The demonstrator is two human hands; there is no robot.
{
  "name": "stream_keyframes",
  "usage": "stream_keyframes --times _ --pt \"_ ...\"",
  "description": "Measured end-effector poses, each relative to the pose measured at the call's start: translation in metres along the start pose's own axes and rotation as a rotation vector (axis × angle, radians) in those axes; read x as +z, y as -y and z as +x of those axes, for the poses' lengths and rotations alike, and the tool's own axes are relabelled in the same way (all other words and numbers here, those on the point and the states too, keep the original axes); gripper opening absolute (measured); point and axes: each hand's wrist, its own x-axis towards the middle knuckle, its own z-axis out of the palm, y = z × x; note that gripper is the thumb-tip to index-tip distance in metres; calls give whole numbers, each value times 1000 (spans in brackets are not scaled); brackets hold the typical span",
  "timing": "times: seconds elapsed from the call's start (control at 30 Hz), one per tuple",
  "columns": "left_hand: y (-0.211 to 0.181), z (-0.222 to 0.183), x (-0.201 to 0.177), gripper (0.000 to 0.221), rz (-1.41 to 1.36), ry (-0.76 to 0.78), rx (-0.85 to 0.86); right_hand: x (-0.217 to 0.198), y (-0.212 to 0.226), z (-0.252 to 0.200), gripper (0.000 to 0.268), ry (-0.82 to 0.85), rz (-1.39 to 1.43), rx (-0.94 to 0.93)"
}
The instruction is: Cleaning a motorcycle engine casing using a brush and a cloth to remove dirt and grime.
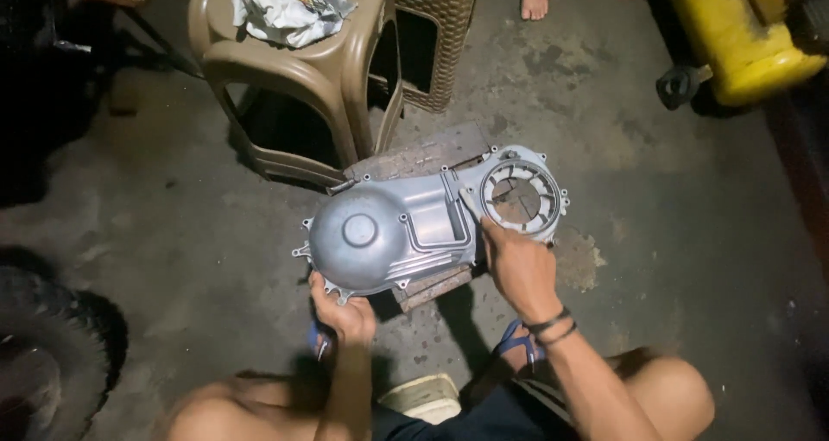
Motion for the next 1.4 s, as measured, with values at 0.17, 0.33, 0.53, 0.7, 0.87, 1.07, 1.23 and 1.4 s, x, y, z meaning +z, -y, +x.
stream_keyframes --times 0.17,0.33,0.53,0.7,0.87,1.07,1.23,1.4 --pt "-8 -12 9 34 34 20 -35 20 6 42 29 -93 -49 -48" --pt "-2 -3 3 35 18 18 -20 11 6 20 31 -112 -49 -47" --pt "-2 -2 2 34 27 19 5 16 0 27 32 -83 20 -39" --pt "-1 -2 2 36 26 15 -2 15 4 41 29 -133 -12 -38" --pt "-2 -2 4 37 25 19 -19 -2 4 5 31 -69 26 -18" --pt "-8 -17 13 35 19 14 -21 18 9 41 31 -119 5 -34" --pt "-3 -4 8 36 21 18 -47 -7 6 2 33 -5 45 11" --pt "4 10 -6 38 54 31 -29 25 6 49 28 -169 -17 -38"
